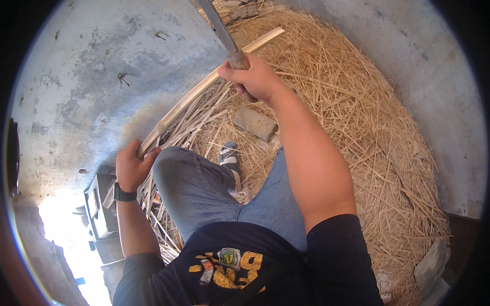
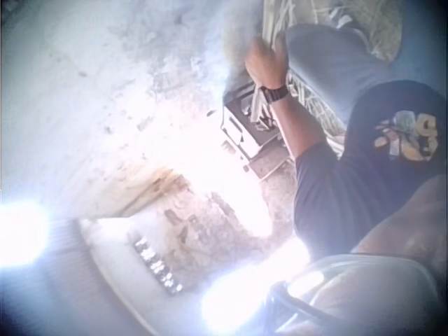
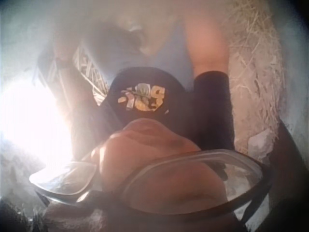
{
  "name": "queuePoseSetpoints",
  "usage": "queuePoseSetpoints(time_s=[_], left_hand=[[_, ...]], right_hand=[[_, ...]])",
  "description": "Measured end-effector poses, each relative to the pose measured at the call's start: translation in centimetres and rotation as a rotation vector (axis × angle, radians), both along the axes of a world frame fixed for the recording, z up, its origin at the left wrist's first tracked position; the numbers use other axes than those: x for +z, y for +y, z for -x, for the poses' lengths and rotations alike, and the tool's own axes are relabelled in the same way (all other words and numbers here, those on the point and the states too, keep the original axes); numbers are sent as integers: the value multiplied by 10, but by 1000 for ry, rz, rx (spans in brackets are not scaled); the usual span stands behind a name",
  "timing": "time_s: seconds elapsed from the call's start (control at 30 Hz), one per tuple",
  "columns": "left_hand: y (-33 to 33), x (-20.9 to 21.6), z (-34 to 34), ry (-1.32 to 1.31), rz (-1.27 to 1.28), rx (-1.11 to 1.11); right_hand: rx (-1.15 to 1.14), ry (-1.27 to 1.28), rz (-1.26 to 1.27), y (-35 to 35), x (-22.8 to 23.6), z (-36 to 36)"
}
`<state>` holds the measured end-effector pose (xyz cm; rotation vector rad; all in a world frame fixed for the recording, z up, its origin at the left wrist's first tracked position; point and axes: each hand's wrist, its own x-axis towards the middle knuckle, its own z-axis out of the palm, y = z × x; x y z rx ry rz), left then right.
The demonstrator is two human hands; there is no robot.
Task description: The person sits on a bed of straw and uses a knife to split long bamboo poles into thin strips. They hold the pole with one hand and use the knife to shave and split the material, dropping the finished strips onto a pile on the floor.
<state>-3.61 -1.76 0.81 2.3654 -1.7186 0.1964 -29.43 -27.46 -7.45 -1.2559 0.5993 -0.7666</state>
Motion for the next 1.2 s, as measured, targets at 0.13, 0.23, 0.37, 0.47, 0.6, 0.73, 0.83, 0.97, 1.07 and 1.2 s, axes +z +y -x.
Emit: queuePoseSetpoints(time_s=[0.13,0.23,0.37,0.47,0.6,0.73,0.83,0.97,1.07,1.2], left_hand=[[2,-2,-1,-3,18,-34],[2,-3,-2,-4,15,-35],[4,-3,0,-23,30,-17],[7,-6,-1,-86,70,11],[13,-3,-5,-237,183,-57],[29,-5,-16,-319,317,-82],[40,-7,-27,-307,455,-110],[56,-6,-47,-346,590,-66],[65,-12,-65,-48,700,117],[54,-5,-77,633,841,225]], right_hand=[[15,-87,-74,2,5,2],[-1,-156,-91,1,3,1],[-35,-147,-136,2,4,-1],[-91,-155,-164,2,1,-5],[-181,-164,-208,-5,-6,-7],[-252,-184,-257,-13,-11,-6],[-297,-208,-263,-19,-17,-6],[-335,-292,-371,-20,-19,-4],[-353,-342,-423,-21,-17,-6],[-358,-384,-449,-23,-15,-7]])
